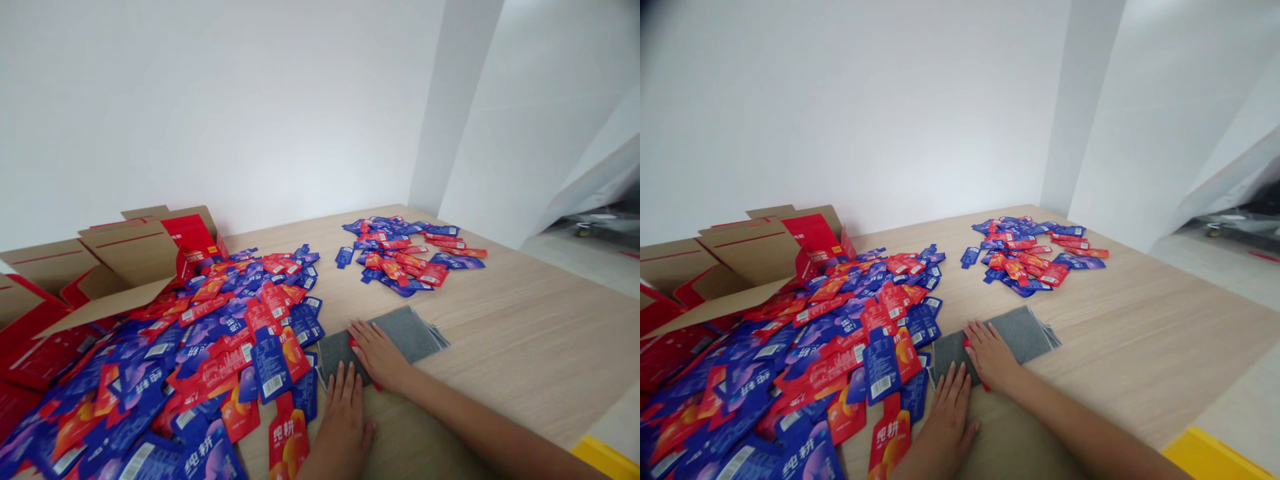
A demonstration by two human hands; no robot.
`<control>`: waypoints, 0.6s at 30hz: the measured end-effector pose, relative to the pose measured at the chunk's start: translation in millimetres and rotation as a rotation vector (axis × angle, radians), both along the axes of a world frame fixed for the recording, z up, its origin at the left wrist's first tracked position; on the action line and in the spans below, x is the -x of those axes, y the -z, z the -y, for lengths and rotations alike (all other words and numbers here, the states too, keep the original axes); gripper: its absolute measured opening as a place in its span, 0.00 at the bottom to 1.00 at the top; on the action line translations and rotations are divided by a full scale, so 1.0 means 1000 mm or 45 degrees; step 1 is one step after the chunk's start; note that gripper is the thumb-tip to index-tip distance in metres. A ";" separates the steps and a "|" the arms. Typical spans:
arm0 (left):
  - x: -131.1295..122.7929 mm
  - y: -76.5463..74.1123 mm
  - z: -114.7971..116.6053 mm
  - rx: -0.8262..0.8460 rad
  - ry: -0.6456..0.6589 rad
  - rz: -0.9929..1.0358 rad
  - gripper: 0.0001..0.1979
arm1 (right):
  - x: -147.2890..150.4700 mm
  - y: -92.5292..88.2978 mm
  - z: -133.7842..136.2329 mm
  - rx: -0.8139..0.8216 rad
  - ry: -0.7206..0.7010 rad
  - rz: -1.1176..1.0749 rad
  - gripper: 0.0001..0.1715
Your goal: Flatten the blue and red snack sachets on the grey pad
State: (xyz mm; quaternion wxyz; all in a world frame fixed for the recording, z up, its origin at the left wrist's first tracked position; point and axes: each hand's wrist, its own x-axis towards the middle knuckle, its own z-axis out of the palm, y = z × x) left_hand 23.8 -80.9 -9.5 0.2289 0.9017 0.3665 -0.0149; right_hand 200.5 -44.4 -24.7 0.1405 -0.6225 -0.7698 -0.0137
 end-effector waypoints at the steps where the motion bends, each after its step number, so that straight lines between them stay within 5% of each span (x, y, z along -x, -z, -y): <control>1: 0.000 -0.001 0.000 -0.003 -0.004 0.009 0.32 | 0.001 -0.003 -0.007 0.014 0.021 -0.002 0.26; 6: 0.001 -0.006 0.001 0.009 -0.031 0.030 0.31 | 0.003 -0.007 -0.028 0.033 0.072 0.012 0.26; 12: 0.002 -0.007 0.003 0.007 -0.020 0.078 0.31 | 0.000 0.005 0.000 -0.070 0.028 -0.033 0.27; 18: 0.000 -0.009 0.003 0.011 -0.008 0.045 0.31 | -0.041 0.006 0.012 -0.112 0.208 -0.111 0.28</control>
